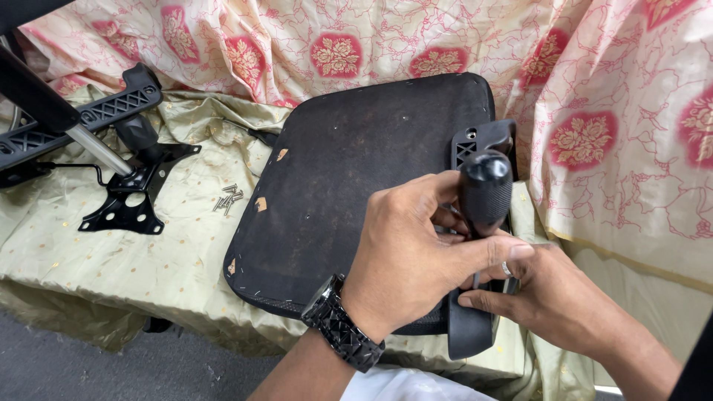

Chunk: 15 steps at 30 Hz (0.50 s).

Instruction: The person attaches a black plastic bracket to the underside of a chair seat using a screwdriver and screws. They align the bracket, insert screws, and tighten them to secure the bracket to the seat.

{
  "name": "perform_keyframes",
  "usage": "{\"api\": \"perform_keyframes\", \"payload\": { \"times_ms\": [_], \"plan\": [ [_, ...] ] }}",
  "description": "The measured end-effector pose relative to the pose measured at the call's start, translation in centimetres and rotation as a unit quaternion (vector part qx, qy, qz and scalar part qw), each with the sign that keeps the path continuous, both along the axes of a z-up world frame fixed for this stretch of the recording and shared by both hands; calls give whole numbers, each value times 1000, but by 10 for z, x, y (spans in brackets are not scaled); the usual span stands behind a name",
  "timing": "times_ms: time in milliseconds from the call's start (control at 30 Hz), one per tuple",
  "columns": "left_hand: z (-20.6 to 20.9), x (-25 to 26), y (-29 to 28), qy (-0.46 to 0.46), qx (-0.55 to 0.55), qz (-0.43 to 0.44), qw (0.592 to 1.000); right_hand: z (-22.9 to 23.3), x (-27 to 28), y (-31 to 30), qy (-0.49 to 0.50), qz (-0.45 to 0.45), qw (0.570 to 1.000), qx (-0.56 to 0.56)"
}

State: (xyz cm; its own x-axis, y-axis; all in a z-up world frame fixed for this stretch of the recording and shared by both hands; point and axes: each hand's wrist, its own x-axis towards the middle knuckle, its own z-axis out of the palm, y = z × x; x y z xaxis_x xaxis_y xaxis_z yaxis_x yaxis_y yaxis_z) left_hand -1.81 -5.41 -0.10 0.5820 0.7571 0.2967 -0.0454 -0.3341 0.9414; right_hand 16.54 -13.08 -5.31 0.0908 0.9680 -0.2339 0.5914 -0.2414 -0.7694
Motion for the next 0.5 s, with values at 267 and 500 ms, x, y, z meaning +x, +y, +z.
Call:
{"api": "perform_keyframes", "payload": {
  "times_ms": [267, 500],
  "plan": [
    [-2, 0, -4, -36, -15, 8, 999, -20, 10, -10, -89, 41, 986, 133],
    [-5, 0, -11, -35, -68, -106, 991, -19, 6, -16, -64, -5, 990, 124]
  ]
}}
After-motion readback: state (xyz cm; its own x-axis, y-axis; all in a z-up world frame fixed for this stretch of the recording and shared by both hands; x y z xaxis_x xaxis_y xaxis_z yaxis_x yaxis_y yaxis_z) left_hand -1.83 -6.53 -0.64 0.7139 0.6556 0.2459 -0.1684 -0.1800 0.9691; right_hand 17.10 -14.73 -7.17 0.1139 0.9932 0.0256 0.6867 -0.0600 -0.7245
